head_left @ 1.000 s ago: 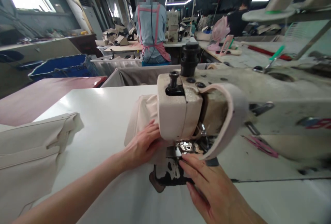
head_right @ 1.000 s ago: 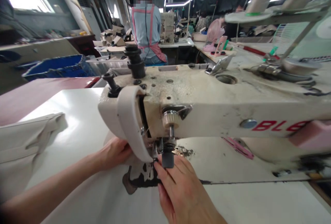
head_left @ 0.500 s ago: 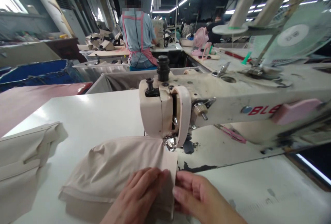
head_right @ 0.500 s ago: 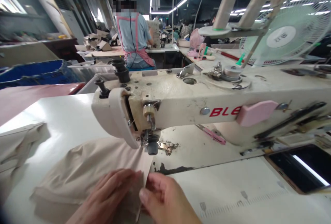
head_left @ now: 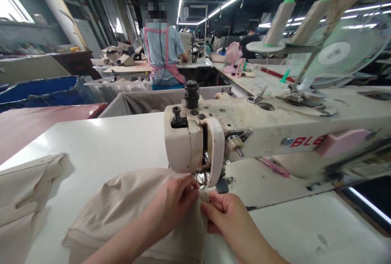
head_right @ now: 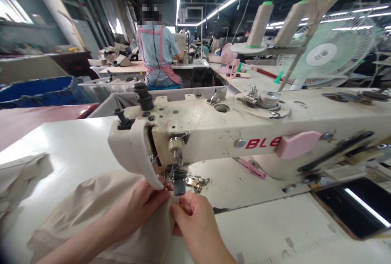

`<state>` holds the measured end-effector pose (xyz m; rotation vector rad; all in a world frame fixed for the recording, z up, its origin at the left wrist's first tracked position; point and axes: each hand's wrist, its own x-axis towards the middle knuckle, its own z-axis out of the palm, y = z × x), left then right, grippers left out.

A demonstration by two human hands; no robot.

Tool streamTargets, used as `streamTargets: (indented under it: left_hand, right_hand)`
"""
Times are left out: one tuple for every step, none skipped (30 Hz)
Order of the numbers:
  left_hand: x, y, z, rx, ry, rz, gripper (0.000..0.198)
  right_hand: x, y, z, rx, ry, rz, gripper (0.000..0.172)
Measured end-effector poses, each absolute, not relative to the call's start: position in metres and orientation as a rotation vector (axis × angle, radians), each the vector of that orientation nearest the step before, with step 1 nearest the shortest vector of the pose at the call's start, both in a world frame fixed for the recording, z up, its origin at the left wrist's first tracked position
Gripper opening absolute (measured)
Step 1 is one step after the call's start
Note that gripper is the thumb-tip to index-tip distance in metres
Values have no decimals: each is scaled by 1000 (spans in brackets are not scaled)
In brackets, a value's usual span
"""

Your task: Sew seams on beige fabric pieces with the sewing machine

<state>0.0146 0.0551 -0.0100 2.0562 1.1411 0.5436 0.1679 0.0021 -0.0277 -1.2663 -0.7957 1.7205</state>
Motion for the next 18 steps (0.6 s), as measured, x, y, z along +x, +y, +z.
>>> streamTargets:
  left_hand:
    - [15, 56, -11, 2057, 1147, 546, 13]
    - [14, 57, -12, 2059, 1151, 549, 12]
    - [14, 58, -13, 2057, 1155, 551, 10]
    - [14, 58, -15, 2053, 1162, 555, 9]
    - [13, 59, -17, 2048, 1176, 562, 9]
    - [13, 59, -18, 2042, 1200, 574, 10]
    - [13, 60, -20, 2035, 1234, 588, 10]
    - [14, 60, -20, 2028, 1273, 602, 9]
    - [14, 61, -21, 2020, 1312, 614, 9]
    - [15, 62, -20, 2010, 1349, 624, 10]
    - [17, 63, -20, 1999, 1379, 631, 10]
    - [18, 64, -19, 1988, 1401, 634, 10]
    - [19, 64, -17, 1978, 1420, 633, 11]
    - [21, 65, -16, 1969, 1434, 632, 12]
    - [22, 65, -14, 1962, 1447, 632, 12]
    - [23, 66, -12, 1957, 1458, 632, 13]
    - [24, 66, -11, 1953, 1466, 632, 14]
    - [25, 66, -10, 1950, 1473, 632, 14]
  right_hand:
    - [168, 3, -28, -1273, -813, 1713, 27]
    - [168, 4, -28, -1279, -833, 1707, 25]
    - [168, 4, -27, -1285, -857, 1698, 23]
    - [168, 3, -26, -1294, -879, 1685, 22]
    - [168, 2, -25, -1305, -890, 1673, 24]
    - [169, 0, -25, -1322, -931, 1633, 28]
    - [170, -3, -26, -1347, -1026, 1542, 37]
    - [171, -7, -27, -1372, -1183, 1400, 47]
    - [173, -10, -28, -1386, -1388, 1217, 54]
    - [175, -13, -30, -1379, -1618, 1011, 58]
    - [176, -15, -31, -1349, -1836, 809, 58]
    - [178, -16, -32, -1306, -2011, 645, 55]
    - [180, -16, -32, -1269, -2129, 544, 52]
    - [181, -15, -32, -1240, -2206, 471, 51]
    - [182, -13, -31, -1222, -2249, 413, 50]
    - [182, -11, -30, -1212, -2271, 371, 50]
    - [182, -10, -29, -1207, -2282, 345, 50]
    - [182, -8, -28, -1205, -2287, 332, 50]
